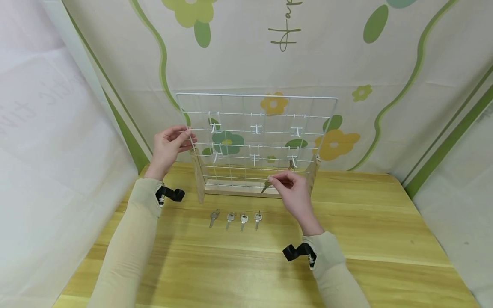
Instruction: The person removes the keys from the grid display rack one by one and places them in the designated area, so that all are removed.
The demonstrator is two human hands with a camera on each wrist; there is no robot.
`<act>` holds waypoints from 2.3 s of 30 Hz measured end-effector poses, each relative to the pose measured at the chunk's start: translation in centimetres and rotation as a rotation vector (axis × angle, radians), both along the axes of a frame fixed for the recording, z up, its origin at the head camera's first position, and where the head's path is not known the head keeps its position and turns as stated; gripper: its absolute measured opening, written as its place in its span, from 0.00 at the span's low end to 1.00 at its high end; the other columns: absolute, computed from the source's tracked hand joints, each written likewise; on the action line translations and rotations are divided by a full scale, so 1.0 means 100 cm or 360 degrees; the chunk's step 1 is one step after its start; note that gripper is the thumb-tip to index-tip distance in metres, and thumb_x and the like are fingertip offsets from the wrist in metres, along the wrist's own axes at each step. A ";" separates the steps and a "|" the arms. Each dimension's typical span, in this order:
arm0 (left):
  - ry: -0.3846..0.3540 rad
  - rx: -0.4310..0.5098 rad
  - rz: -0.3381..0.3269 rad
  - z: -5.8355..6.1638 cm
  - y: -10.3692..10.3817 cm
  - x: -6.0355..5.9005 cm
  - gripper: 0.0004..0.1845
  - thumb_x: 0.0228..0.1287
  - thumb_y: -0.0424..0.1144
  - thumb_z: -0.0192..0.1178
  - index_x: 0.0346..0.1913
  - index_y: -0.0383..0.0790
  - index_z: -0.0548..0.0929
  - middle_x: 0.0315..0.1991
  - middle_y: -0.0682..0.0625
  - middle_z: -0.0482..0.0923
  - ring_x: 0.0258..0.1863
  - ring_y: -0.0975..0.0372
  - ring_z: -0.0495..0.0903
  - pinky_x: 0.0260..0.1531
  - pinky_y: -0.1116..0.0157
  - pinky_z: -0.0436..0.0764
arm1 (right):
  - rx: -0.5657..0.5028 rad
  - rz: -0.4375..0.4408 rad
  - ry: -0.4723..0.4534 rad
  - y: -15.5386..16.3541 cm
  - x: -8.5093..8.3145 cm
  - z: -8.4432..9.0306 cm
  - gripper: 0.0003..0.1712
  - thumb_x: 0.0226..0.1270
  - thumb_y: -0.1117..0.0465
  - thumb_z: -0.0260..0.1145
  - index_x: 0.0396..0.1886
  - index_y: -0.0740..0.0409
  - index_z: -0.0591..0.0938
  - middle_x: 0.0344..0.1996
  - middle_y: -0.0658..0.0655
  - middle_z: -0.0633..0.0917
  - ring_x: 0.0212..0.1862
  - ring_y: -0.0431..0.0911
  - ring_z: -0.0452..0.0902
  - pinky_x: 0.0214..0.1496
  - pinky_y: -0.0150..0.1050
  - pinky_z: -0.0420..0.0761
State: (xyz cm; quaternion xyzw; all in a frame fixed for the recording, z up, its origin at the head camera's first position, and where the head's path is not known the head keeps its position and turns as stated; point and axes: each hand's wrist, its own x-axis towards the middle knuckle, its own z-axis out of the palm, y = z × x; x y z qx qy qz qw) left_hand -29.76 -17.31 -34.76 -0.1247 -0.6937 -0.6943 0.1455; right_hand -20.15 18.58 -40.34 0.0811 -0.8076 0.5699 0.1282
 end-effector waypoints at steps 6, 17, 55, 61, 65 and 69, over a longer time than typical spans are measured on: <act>-0.0007 -0.0009 0.0008 0.000 0.000 0.000 0.14 0.72 0.40 0.66 0.51 0.33 0.85 0.42 0.42 0.88 0.39 0.55 0.89 0.42 0.60 0.88 | 0.0059 -0.0010 -0.0100 0.013 -0.003 -0.017 0.10 0.70 0.63 0.72 0.43 0.68 0.87 0.41 0.63 0.87 0.38 0.48 0.82 0.34 0.28 0.82; 0.0002 -0.0005 0.0001 0.001 0.001 0.000 0.15 0.72 0.39 0.66 0.52 0.30 0.84 0.42 0.41 0.87 0.39 0.56 0.89 0.42 0.60 0.88 | 0.0212 0.0087 -0.0225 0.028 -0.001 -0.042 0.12 0.69 0.54 0.73 0.41 0.59 0.89 0.42 0.56 0.88 0.41 0.50 0.82 0.37 0.32 0.83; -0.0004 -0.0021 -0.0011 -0.002 -0.001 -0.001 0.16 0.71 0.42 0.67 0.53 0.33 0.85 0.42 0.41 0.87 0.39 0.55 0.89 0.43 0.60 0.88 | 0.0620 0.0290 -0.0273 0.018 -0.004 -0.114 0.03 0.68 0.64 0.73 0.39 0.54 0.91 0.34 0.46 0.88 0.36 0.40 0.82 0.38 0.36 0.84; -0.0002 -0.0025 -0.0005 -0.001 -0.001 0.000 0.17 0.71 0.43 0.67 0.53 0.32 0.85 0.41 0.42 0.87 0.39 0.54 0.89 0.42 0.60 0.88 | 0.0564 0.0264 -0.0282 0.015 0.000 -0.116 0.11 0.62 0.62 0.78 0.44 0.57 0.90 0.36 0.48 0.88 0.35 0.41 0.82 0.36 0.35 0.84; -0.0006 -0.0028 -0.0009 -0.001 0.000 0.001 0.21 0.71 0.43 0.67 0.55 0.27 0.82 0.41 0.42 0.88 0.39 0.53 0.89 0.42 0.60 0.88 | 0.0569 0.0252 -0.0295 0.012 0.005 -0.116 0.15 0.57 0.63 0.81 0.45 0.57 0.89 0.39 0.48 0.87 0.37 0.42 0.81 0.39 0.36 0.84; -0.0015 -0.0019 -0.0015 -0.002 -0.001 0.002 0.21 0.71 0.42 0.66 0.55 0.26 0.82 0.42 0.42 0.87 0.41 0.48 0.88 0.42 0.61 0.88 | 0.0571 0.0259 -0.0285 0.012 0.007 -0.115 0.16 0.57 0.64 0.81 0.46 0.56 0.89 0.41 0.49 0.87 0.39 0.43 0.80 0.42 0.37 0.84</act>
